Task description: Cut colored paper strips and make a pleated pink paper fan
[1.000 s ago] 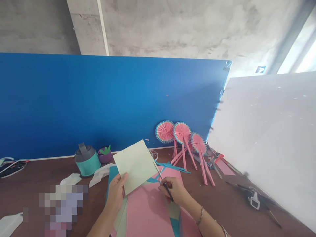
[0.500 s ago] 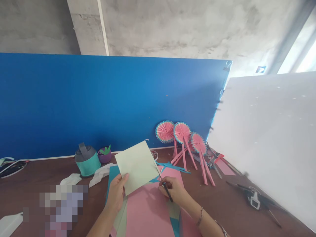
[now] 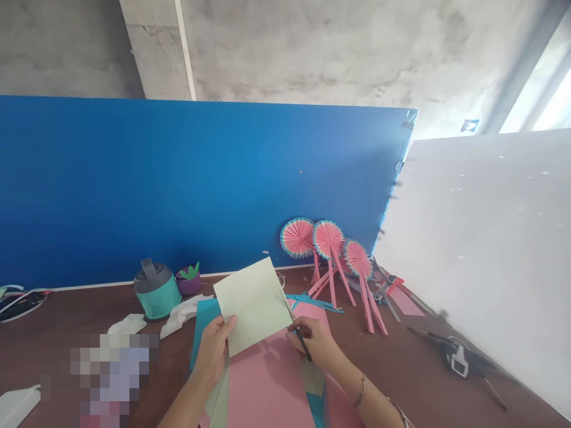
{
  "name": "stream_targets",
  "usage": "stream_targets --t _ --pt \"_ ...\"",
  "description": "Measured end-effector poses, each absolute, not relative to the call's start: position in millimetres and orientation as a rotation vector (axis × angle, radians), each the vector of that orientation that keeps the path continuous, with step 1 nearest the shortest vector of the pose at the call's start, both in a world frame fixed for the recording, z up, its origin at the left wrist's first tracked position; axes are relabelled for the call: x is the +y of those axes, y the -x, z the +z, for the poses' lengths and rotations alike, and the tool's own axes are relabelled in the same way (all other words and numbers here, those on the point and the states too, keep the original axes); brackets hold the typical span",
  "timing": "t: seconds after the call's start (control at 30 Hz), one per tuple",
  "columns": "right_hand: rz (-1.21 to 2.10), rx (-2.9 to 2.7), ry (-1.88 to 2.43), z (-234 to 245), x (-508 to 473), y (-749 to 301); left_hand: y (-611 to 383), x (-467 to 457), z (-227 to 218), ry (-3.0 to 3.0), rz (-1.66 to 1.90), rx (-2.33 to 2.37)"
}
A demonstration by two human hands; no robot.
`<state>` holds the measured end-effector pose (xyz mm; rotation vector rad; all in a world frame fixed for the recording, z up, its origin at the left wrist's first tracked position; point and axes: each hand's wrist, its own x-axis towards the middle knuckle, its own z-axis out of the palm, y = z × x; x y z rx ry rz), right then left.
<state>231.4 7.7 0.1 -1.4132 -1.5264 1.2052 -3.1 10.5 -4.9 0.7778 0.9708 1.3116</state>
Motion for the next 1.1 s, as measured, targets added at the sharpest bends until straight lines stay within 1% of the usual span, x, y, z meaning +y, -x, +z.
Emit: stream_targets --t 0.3,0.47,0.87,1.1 --pt "1.242 -1.474 1.409 6 6 -229 -1 7 4 -0.766 1.312 0.961" --pt "1.210 -1.492 1.422 4 6 -231 -2 4 10 -0.749 1.310 0.995" --pt "1.164 -1.546 1.394 -9 12 -234 -3 6 7 -0.750 1.260 0.960" --pt "1.253 -1.429 1.306 -12 13 -235 -5 6 6 -0.745 1.214 0.954"
